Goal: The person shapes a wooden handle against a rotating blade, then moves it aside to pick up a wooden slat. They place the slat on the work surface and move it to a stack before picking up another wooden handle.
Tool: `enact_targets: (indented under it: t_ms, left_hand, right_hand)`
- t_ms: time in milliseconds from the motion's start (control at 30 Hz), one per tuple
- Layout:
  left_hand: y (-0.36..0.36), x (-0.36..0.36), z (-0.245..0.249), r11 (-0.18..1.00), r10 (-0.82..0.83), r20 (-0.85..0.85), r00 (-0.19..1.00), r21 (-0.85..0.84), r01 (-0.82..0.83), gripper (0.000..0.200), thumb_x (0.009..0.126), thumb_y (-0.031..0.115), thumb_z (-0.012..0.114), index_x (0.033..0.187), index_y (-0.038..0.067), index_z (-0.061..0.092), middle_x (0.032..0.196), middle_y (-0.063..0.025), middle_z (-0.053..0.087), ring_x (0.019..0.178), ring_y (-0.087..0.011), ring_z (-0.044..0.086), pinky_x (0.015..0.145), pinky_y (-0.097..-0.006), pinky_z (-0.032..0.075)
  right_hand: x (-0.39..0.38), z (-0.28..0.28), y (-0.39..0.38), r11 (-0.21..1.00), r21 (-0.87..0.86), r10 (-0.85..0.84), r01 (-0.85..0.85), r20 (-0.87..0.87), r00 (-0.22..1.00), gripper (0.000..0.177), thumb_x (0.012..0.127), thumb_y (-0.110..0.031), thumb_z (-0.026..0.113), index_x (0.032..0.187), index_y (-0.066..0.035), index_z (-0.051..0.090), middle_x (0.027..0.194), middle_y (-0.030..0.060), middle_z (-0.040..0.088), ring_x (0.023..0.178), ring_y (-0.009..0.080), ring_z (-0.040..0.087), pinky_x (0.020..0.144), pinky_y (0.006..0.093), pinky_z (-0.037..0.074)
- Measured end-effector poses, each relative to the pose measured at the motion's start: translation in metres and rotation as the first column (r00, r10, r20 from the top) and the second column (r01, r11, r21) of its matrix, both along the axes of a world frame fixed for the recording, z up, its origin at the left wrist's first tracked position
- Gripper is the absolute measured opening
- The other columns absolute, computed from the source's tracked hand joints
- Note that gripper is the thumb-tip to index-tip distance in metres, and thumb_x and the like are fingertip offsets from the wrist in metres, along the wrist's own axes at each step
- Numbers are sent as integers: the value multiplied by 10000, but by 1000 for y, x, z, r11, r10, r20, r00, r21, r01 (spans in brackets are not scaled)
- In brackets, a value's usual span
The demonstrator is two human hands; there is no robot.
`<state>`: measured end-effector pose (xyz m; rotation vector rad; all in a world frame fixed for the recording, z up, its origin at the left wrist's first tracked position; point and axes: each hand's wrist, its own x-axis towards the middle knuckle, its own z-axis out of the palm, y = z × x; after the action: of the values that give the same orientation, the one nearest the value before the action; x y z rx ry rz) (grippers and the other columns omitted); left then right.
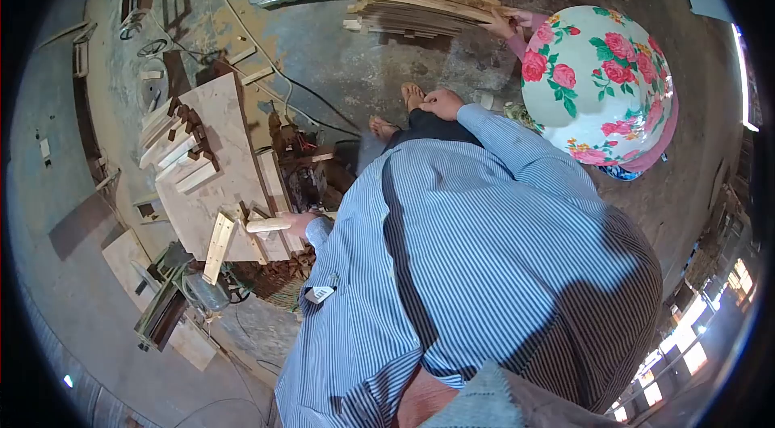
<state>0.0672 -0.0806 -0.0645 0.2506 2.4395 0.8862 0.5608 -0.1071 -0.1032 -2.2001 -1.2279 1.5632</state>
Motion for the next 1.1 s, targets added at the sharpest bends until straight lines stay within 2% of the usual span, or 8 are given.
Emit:
enact_targets:
  t_ms: [200, 433, 500, 667, 833, 967, 1000, 1100]
  left_hand:
    - [-6, -4, -6, 985, -162, -234, 959, 21, 172, 745, 991, 446, 593, 1423, -115, 365, 1080, -290, 651, 804, -348, 680, 609, -455, 594]
    - [-2, 0, 0, 994, 63, -11, 998, 89, -62, 816, 992, 521, 585, 1477, -69, 297, 1097, -296, 639, 797, -370, 668, 606, -459, 583]
    - [-19, -32, -42, 976, -205, -186, 961, 38, 215, 835, 1005, 513, 579, 1512, -48, 225, 1146, -302, 626, 854, -388, 669, 639, -457, 602]
    - [-6, -17, -17, 1000, 20, -39, 999, -12, -21, 812, 1002, 490, 599, 1496, -62, 267, 1152, -311, 628, 886, -403, 676, 663, -458, 616]
    - [-38, -89, -132, 917, -353, -532, 770, -34, 397, 750, 988, 529, 612, 1334, -115, 448, 1044, -337, 660, 840, -434, 688, 670, -495, 587]
    - [-26, -49, -76, 980, -193, -256, 947, 2, 200, 660, 1019, 481, 582, 1319, -95, 461, 1114, -342, 639, 929, -419, 686, 752, -477, 597]
    - [-21, -60, -62, 539, -787, -181, 590, -668, 513, 554, 1060, 363, 518, 1411, -57, 438, 1200, -279, 636, 993, -374, 682, 817, -453, 584]
    - [-10, -79, -89, 103, -887, 41, 460, -954, 282, 791, 949, 603, 612, 1543, 124, 400, 1224, -146, 675, 1032, -280, 698, 817, -364, 555]
  right_hand:
    - [-7, -9, -12, 998, -34, -60, 61, 11, 998, 418, 922, -447, 675, 1091, -78, 774, 1129, 163, 737, 1031, 319, 689, 950, 402, 508]
    - [-11, -13, -24, 998, 29, -50, 48, 72, 996, 374, 904, -436, 683, 996, -83, 764, 1037, 176, 735, 959, 337, 694, 860, 426, 526]
    - [-13, -6, -23, 997, 29, -69, 67, 60, 996, 384, 900, -447, 686, 998, -85, 766, 1040, 174, 735, 948, 342, 696, 857, 429, 527]
    - [-26, -3, -24, 997, -2, -74, 74, 52, 996, 376, 903, -439, 685, 1013, -90, 771, 1057, 179, 734, 963, 342, 696, 866, 433, 529]
    - [-31, -3, -11, 997, 56, -50, 45, 94, 994, 358, 901, -426, 689, 1027, -105, 786, 1105, 162, 741, 1018, 336, 696, 927, 430, 528]
    - [-29, 15, -5, 998, 19, -68, 67, 97, 993, 344, 905, -389, 684, 1081, -111, 782, 1155, 171, 731, 1043, 350, 690, 952, 440, 521]
    - [-29, 13, -5, 997, 35, -68, 65, 107, 992, 341, 909, -371, 673, 1096, -106, 778, 1170, 171, 727, 1066, 352, 686, 960, 444, 517]
    - [-27, 4, -5, 999, -14, -34, 35, 68, 997, 299, 911, -317, 637, 1095, -122, 770, 1209, 185, 711, 1136, 344, 673, 975, 427, 514]
